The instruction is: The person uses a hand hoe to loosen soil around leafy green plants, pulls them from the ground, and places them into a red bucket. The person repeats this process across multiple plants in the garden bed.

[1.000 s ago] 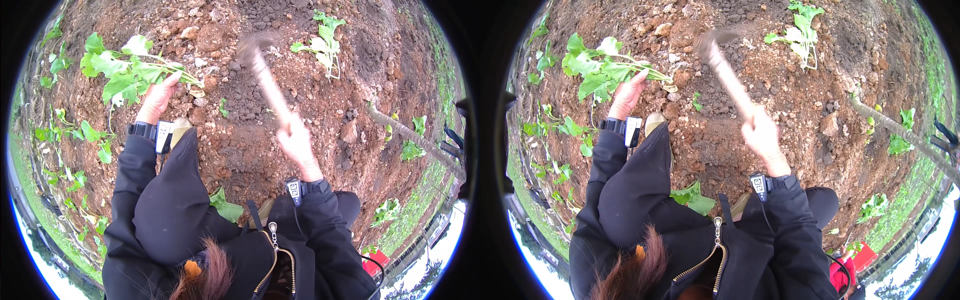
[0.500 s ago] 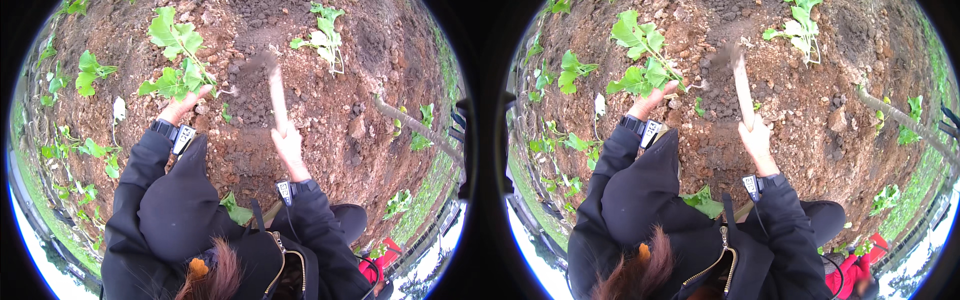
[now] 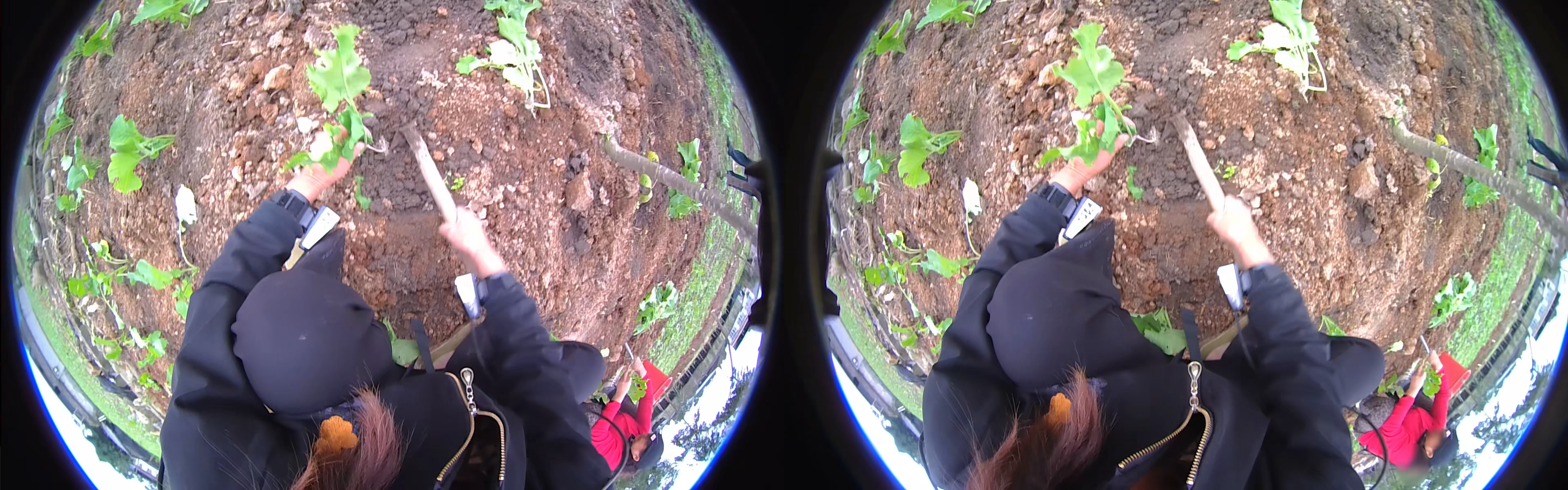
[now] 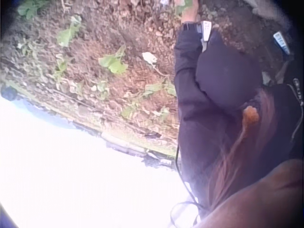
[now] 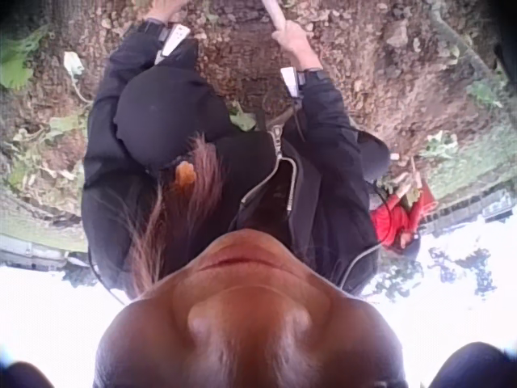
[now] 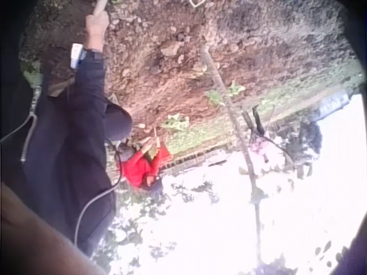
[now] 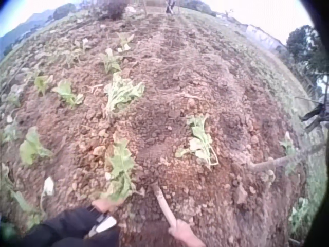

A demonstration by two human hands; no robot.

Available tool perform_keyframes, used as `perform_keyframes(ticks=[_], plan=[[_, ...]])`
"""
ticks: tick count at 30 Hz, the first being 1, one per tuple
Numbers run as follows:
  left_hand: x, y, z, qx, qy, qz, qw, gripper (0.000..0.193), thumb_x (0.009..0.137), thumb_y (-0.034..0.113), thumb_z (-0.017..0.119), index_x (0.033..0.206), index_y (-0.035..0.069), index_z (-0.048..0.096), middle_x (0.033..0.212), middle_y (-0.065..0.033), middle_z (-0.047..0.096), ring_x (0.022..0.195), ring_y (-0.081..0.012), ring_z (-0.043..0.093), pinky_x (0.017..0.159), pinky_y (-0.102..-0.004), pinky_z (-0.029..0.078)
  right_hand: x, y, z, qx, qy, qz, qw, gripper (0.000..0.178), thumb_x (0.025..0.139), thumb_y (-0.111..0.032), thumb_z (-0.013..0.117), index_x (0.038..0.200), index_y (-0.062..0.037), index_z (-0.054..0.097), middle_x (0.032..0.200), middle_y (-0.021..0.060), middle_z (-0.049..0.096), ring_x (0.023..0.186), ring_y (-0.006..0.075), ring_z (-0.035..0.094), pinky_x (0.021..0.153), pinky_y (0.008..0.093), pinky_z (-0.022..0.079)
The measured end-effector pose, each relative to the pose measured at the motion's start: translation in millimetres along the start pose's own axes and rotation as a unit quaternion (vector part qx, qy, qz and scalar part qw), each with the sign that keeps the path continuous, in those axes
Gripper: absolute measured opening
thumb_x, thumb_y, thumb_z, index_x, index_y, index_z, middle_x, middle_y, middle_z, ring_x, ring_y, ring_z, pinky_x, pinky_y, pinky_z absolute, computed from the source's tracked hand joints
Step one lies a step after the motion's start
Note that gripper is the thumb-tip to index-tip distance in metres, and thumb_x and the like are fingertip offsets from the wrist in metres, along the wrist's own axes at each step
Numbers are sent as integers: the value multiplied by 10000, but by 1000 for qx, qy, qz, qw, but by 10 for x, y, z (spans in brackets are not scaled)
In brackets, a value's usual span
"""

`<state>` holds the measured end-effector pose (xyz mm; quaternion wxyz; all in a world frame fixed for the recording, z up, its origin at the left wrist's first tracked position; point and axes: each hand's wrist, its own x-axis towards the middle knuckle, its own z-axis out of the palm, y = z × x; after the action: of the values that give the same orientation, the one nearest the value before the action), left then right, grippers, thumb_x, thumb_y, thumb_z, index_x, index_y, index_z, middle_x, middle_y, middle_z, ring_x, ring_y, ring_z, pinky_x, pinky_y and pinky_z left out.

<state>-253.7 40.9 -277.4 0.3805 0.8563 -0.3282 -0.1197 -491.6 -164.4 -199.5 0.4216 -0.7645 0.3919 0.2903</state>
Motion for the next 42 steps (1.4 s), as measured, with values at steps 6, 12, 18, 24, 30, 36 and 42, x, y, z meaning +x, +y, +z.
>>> perform_keyframes(ticks=[6,12,18,24,30,36,42], plan=[[68,-256,411,-309,-167,-110,930,241,868,90,464,1080,14,551,1027,-90,604,918,-201,585,810,-305,475,-334,278,609,34,98,7,995,327,705,-214,657,938,-19,539,794,175,607,766,306,608,712,375,478],[259,39,410,-80,-173,195,962,139,738,42,546,859,66,611,814,-105,605,740,-295,571,659,-346,467,-474,291,613,57,81,33,994,320,699,-245,647,888,-27,509,780,225,610,781,391,603,697,424,482],[207,302,269,-84,-212,18,973,188,752,59,643,938,53,616,936,-97,629,870,-258,601,764,-335,479,-492,207,587,51,107,23,993,343,707,-263,649,919,-32,509,789,234,613,785,409,594,696,451,478],[170,321,245,-157,-197,-37,967,179,768,-11,614,935,55,611,909,-46,626,871,-176,584,799,-309,466,-505,201,599,26,118,24,992,357,719,-277,641,959,-49,509,765,230,615,744,414,597,670,469,478],[88,317,263,-239,-183,-121,946,179,762,-2,630,934,42,612,898,-25,627,879,-135,571,821,-293,454,-621,219,646,48,128,10,991,320,728,-294,640,881,-64,478,722,221,602,718,414,595,632,473,473],[103,156,310,-265,-155,-191,932,224,756,49,639,978,27,610,939,-55,636,874,-172,582,819,-302,452,-553,252,622,38,133,7,990,315,723,-278,646,881,-63,479,715,216,602,705,414,594,619,471,474],[12,23,412,-318,-150,-240,905,227,761,63,634,980,18,593,949,-80,632,921,-194,573,834,-336,444,-721,74,375,149,177,-25,972,310,717,-230,652,921,-26,537,711,187,605,669,295,622,635,372,486]])
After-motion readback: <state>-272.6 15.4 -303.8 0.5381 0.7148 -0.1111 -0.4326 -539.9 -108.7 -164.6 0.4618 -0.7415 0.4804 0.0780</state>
